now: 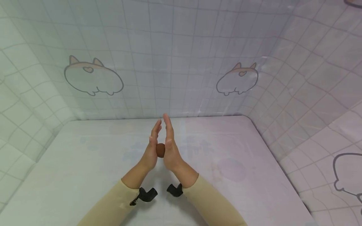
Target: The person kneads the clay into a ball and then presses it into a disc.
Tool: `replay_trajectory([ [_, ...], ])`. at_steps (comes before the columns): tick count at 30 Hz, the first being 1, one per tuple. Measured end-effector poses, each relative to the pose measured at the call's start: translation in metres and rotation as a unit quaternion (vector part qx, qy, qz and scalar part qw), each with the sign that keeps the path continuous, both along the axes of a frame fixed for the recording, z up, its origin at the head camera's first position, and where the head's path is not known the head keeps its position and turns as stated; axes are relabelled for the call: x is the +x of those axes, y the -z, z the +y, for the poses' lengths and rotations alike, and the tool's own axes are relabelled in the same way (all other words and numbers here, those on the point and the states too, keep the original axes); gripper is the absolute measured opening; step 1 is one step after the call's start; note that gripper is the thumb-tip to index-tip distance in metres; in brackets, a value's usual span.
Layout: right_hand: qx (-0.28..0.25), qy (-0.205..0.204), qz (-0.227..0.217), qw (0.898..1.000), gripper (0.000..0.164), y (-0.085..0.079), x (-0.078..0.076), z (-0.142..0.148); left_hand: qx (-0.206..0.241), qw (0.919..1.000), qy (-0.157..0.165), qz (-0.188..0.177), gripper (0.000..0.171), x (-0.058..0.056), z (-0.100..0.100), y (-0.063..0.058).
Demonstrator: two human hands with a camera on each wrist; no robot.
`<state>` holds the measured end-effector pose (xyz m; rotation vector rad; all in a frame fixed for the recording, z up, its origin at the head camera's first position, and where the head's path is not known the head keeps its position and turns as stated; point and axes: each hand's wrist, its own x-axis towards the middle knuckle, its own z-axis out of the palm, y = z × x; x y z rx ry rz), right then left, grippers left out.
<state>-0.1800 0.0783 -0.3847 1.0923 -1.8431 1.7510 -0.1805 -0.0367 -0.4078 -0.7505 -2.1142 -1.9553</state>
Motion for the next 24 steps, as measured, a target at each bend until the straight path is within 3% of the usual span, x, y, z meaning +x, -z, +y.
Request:
replay_trajectory([
  [6, -0.005, 0.032, -0.046, 0.998, 0.089, 0.002, -0.010, 0.005, -0.033, 0.9990, 0.032, 0.002, 0.081, 0.008, -0.001, 0.008],
  [12, 0.007, 0.060, -0.086, 0.994, 0.090, 0.009, -0.023, 0.010, 0.000, 0.9958, 0.089, 0.020, 0.084, 0.015, 0.001, 0.008],
  [19, 0.031, 0.040, -0.140, 0.989, 0.096, 0.022, -0.030, 0.012, 0.037, 0.9902, 0.113, 0.073, 0.089, 0.021, 0.003, -0.001],
  [24, 0.056, 0.016, -0.157, 0.986, 0.093, 0.025, -0.026, 0.009, 0.059, 0.9888, 0.104, 0.089, 0.090, 0.022, 0.003, -0.006],
])
